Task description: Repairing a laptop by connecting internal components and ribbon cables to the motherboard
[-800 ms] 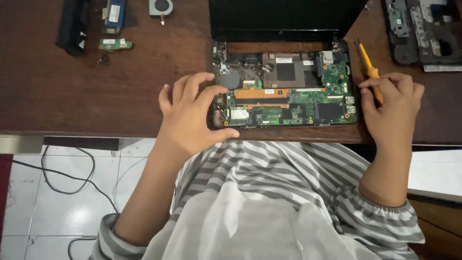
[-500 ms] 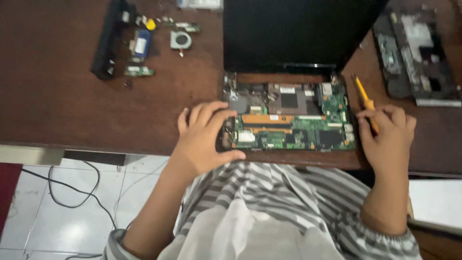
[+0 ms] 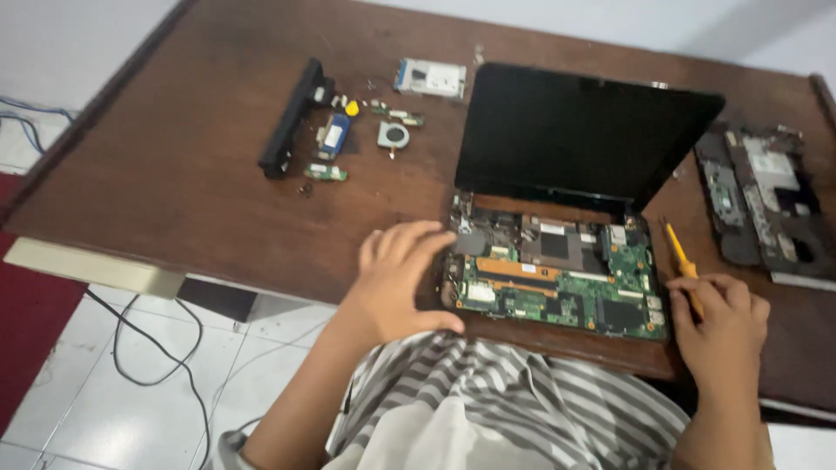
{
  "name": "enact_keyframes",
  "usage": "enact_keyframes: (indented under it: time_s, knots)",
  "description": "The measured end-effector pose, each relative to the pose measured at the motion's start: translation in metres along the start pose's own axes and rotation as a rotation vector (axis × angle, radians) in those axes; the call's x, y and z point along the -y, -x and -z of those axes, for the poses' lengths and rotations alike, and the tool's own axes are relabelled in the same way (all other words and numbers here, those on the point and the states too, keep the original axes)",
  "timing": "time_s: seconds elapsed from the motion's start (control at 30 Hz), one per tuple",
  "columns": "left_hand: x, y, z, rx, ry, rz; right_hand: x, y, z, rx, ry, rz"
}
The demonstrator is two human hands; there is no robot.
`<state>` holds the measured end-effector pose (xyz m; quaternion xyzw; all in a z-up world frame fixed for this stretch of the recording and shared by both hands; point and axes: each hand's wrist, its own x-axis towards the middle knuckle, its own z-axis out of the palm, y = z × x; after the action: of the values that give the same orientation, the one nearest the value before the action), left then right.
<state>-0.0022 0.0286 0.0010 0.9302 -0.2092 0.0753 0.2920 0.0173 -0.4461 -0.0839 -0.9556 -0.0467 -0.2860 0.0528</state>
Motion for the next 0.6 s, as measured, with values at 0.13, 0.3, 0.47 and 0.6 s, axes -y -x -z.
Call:
enact_keyframes:
  time_s: [0.13,0.3,0.47,0.6]
  knots:
    - [0.026,0.025,0.057,-0.481,-0.115,-0.093,0.023,-0.009,0.02,0.148,0.023,-0.165]
    - [0.072,0.082,0.098,-1.254,0.421,-0.125,0.019,-0.006,0.015,0.096,-0.051,-0.112]
    - [0.064,0.033,0.113,-0.667,-0.209,0.186,0.018,-0.001,0.016,0.148,0.023,-0.123]
    - [0.116,-0.019,0.097,-0.28,-0.602,0.108,0.012,0.0,0.009,0.09,-0.008,-0.102]
